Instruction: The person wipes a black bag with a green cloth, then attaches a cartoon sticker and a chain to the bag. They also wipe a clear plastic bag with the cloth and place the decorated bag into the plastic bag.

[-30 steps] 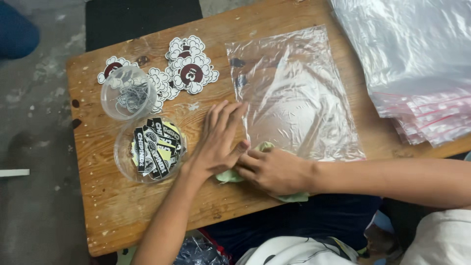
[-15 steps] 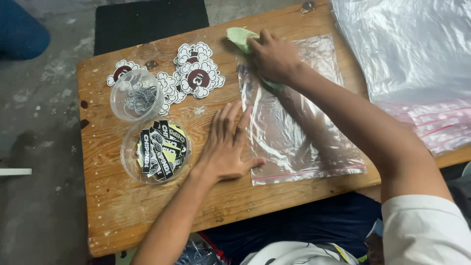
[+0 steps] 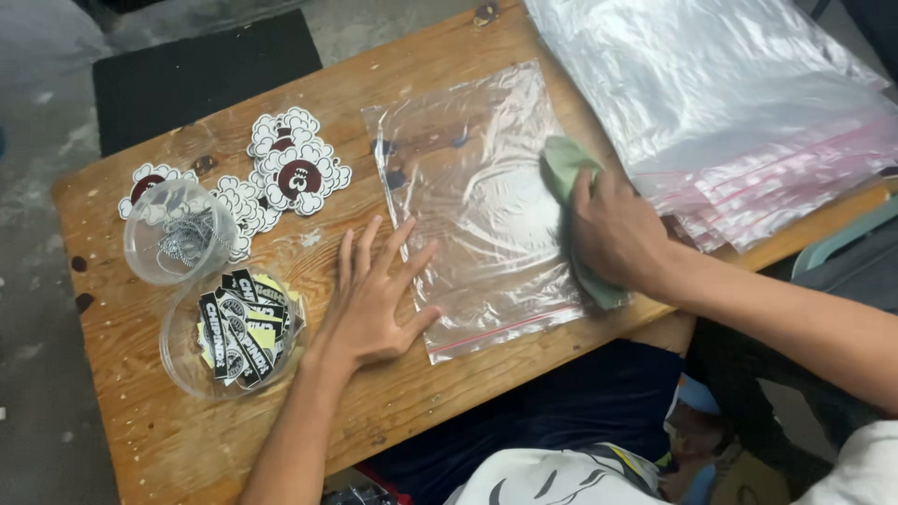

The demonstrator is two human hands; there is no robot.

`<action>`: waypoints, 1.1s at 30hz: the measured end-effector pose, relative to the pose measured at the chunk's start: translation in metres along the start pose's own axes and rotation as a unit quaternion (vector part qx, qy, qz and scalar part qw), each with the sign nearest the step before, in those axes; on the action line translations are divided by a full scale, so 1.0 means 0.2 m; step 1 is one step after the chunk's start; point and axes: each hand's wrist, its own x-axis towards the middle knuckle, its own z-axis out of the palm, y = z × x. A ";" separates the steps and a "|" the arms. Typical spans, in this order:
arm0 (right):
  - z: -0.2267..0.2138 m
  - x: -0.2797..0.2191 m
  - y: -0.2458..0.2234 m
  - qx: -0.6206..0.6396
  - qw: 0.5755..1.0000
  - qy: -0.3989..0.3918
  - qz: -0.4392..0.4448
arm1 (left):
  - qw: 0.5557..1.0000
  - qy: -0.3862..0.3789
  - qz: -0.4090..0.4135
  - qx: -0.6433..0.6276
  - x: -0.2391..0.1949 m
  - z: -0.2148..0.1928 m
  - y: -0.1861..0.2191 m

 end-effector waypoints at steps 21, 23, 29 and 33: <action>-0.78 -0.12 0.66 0.625 0.761 0.002 0.177 | 0.484 0.013 -0.237 -0.842 0.16 -0.34 0.28; -0.67 -0.12 0.73 0.650 0.739 0.016 0.177 | 0.439 0.001 -0.225 -0.870 0.19 -0.32 0.20; -0.56 -0.08 0.78 0.681 0.708 0.026 0.186 | 0.458 0.069 -0.333 -0.821 0.33 -0.30 0.05; -0.55 -0.08 0.72 0.697 0.681 0.011 0.225 | 0.455 0.132 -0.420 -0.774 0.37 -0.35 0.12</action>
